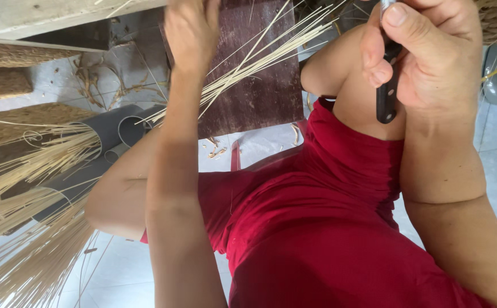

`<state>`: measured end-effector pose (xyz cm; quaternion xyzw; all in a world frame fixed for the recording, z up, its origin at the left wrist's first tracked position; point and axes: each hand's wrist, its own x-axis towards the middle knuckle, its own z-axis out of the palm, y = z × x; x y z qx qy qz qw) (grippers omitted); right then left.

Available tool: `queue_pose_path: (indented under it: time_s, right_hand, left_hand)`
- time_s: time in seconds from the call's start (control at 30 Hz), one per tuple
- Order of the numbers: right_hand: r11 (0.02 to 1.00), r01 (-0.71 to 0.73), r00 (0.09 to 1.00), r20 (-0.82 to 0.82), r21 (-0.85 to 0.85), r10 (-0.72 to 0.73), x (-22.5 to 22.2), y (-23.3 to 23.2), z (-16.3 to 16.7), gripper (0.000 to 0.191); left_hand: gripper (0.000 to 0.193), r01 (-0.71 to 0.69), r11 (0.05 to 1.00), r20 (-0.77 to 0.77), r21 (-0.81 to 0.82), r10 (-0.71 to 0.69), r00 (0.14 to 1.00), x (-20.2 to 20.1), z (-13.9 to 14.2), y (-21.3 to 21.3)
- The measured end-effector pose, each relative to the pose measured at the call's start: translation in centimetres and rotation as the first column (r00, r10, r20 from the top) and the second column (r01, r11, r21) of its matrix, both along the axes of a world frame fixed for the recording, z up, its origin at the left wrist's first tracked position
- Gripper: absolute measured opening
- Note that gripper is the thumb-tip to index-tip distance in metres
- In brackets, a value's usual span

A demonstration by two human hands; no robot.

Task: The person sits on the floor holding thin bamboo sticks and runs a small knife along each stick to split and trim it into narrow strips, placing finished sticks on a board and reaching for new ones from a pile.

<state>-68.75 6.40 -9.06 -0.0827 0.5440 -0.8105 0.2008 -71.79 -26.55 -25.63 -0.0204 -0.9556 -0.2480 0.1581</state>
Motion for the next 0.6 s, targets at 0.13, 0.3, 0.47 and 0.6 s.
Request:
queue_pose_path:
  time_s: [0.13,0.3,0.47,0.6]
  right_hand:
    - [1.0,-0.013,1.0,-0.007,0.006,0.013,0.1,0.0,-0.1,0.018]
    - [1.0,-0.003,1.0,-0.002,0.015,0.003,0.3,-0.3,0.0,0.018]
    - [1.0,0.019,1.0,-0.002,0.004,-0.019,0.2,0.0,-0.8,0.017]
    - [1.0,0.017,1.0,-0.023,-0.019,-0.018,0.7,0.7,-1.4,0.021]
  left_hand:
    - [0.016,-0.042,0.999,0.16,0.028,0.037,0.986,4.6,-1.5,1.6]
    - [0.021,-0.086,0.994,0.269,-0.06,0.099,0.958,6.2,-3.6,1.4]
    - [0.022,0.007,0.966,0.176,-0.257,0.039,0.984,6.0,-4.3,1.5]
    - [0.013,0.02,0.945,0.142,-0.325,0.028,0.989,5.9,-3.6,1.0]
